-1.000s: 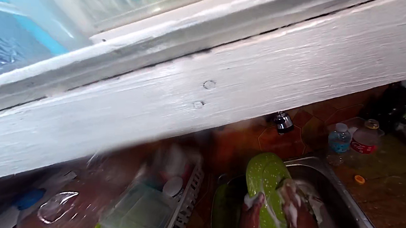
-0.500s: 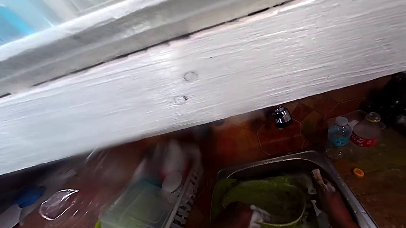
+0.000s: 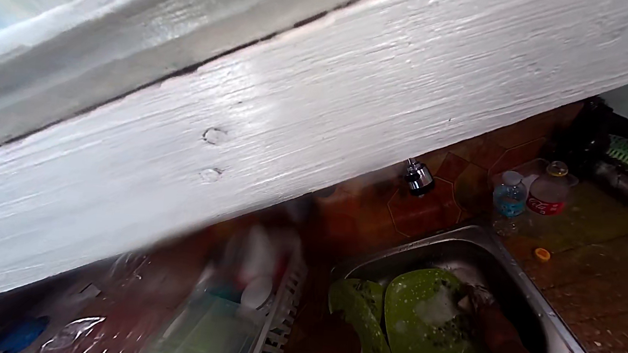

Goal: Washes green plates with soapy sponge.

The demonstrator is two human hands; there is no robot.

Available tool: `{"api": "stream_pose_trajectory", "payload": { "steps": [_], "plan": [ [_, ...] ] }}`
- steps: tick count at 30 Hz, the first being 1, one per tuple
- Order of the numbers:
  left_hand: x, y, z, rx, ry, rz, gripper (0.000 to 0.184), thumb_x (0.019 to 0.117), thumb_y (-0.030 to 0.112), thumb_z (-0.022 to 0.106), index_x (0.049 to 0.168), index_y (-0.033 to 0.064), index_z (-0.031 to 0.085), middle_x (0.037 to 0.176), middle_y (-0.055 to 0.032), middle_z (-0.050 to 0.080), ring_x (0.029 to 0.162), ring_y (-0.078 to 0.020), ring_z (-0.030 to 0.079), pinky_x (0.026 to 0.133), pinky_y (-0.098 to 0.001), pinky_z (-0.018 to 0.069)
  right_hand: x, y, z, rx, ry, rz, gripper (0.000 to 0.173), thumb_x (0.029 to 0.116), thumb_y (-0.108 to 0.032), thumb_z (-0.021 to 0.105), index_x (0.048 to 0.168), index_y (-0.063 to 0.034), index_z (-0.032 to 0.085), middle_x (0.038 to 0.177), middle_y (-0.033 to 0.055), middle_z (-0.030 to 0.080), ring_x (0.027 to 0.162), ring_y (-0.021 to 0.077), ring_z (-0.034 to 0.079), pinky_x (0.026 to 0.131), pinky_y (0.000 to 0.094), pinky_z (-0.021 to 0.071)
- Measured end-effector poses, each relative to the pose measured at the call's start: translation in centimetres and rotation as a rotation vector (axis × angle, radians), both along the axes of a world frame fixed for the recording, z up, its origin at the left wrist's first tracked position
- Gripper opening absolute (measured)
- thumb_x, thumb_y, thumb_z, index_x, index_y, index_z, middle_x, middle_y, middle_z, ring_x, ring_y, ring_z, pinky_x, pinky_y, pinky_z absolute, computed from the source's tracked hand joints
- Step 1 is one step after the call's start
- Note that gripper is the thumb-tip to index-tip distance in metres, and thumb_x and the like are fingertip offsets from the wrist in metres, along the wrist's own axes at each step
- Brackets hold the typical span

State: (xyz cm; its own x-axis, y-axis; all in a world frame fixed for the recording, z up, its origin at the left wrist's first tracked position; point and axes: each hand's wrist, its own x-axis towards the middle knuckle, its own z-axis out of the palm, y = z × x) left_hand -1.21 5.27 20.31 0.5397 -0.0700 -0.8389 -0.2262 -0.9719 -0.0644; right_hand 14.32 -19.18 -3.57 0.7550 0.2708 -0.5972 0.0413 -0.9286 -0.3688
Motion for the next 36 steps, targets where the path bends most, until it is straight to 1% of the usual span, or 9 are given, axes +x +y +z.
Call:
{"api": "stream_pose_trajectory", "payload": {
  "steps": [5,10,14,16,19,22,25,32,36],
  "plan": [
    [1.3,0.3,-1.1,0.051,0.04,0.026,0.024,0.0998,-0.005,0.051,0.114,0.0002,0.07,0.119,-0.0188,0.068,0.123,-0.0362,0.058,0.122,-0.0526,0.0242,1.4,-0.4,-1.0,0.089,0.06,-0.101,0.085,0.0937,-0.014,0.07,0.163,-0.0133,0.022,0.141,0.0293,0.056,0.127,0.0468,0.058,0.103,0.0611,0.0486],
    [2.4,1.1,-3.5,0.135,0.067,0.121,0.022,0.102,0.006,0.054,0.117,-0.0037,0.068,0.126,-0.0211,0.065,0.129,-0.0381,0.055,0.124,-0.0556,0.0202,2.4,-0.7,-1.3,0.086,-0.004,-0.163,0.075,0.096,-0.013,0.067,0.161,-0.0113,0.029,0.138,0.0299,0.057,0.123,0.0464,0.061,0.1,0.0598,0.051],
    [2.2,1.4,-7.2,0.18,0.131,0.227,0.03,0.104,0.018,0.056,0.121,-0.0036,0.067,0.132,-0.0237,0.063,0.132,-0.0425,0.053,0.119,-0.0644,0.0244,2.7,-1.5,-1.1,0.084,-0.05,-0.113,0.072,0.096,-0.01,0.064,0.16,-0.01,0.031,0.142,0.0304,0.054,0.123,0.0474,0.061,0.1,0.0596,0.0516],
    [2.4,1.8,-9.2,0.068,0.07,0.255,0.027,0.1025,0.013,0.056,0.124,0.0023,0.067,0.132,-0.0232,0.063,0.129,-0.0431,0.056,0.111,-0.0647,0.0377,2.8,-1.6,-1.0,0.084,-0.053,-0.11,0.071,0.0959,-0.011,0.065,0.16,-0.0088,0.033,0.143,0.0306,0.053,0.124,0.0472,0.06,0.101,0.0599,0.051],
    [2.9,1.1,-13.4,-0.142,-0.178,0.57,0.039,0.1021,0.014,0.054,0.14,0.01,0.061,0.139,-0.0177,0.061,0.131,-0.0351,0.057,0.111,-0.0556,0.044,2.5,-1.3,-0.8,0.057,-0.075,-0.081,0.068,0.0959,-0.012,0.065,0.158,-0.0094,0.038,0.145,0.0304,0.051,0.124,0.047,0.06,0.099,0.0594,0.0519],
    [3.3,-0.8,-18.2,-0.33,-0.331,1.069,0.055,0.1047,0.027,0.056,0.154,0.0067,0.044,0.148,-0.0189,0.055,0.136,-0.033,0.054,0.115,-0.0508,0.0419,2.2,-1.2,-0.8,0.045,-0.107,-0.033,0.067,0.097,-0.013,0.063,0.159,-0.0132,0.038,0.147,0.0303,0.048,0.126,0.0471,0.058,0.1,0.0588,0.052],
    [3.1,-2.9,-21.4,-0.37,-0.385,1.405,0.052,0.1041,0.033,0.057,0.139,-0.005,0.054,0.135,-0.0271,0.06,0.126,-0.0392,0.06,0.106,-0.0554,0.0481,2.1,-1.2,-0.6,0.035,-0.104,-0.012,0.071,0.095,-0.014,0.065,0.16,-0.0141,0.037,0.148,0.03,0.048,0.128,0.0464,0.057,0.1,0.0579,0.0519],
    [3.5,-5.2,-21.4,-0.317,-0.431,1.479,0.051,0.1019,0.032,0.06,0.135,-0.0066,0.056,0.132,-0.0285,0.06,0.125,-0.0396,0.059,0.105,-0.055,0.0482,1.6,-0.8,0.0,0.017,-0.111,0.063,0.071,0.0931,-0.012,0.067,0.159,-0.0159,0.039,0.149,0.03,0.045,0.134,0.047,0.051,0.101,0.058,0.051],
    [3.6,-5.8,-22.0,-0.493,-0.585,1.619,0.049,0.1039,0.025,0.058,0.142,-0.0045,0.049,0.135,-0.0293,0.057,0.125,-0.0411,0.057,0.103,-0.0567,0.0479,1.5,-0.6,0.0,0.011,-0.112,0.054,0.073,0.0919,-0.012,0.068,0.159,-0.0189,0.04,0.149,0.0295,0.045,0.134,0.0471,0.051,0.1,0.0588,0.0518]
  ]
}}
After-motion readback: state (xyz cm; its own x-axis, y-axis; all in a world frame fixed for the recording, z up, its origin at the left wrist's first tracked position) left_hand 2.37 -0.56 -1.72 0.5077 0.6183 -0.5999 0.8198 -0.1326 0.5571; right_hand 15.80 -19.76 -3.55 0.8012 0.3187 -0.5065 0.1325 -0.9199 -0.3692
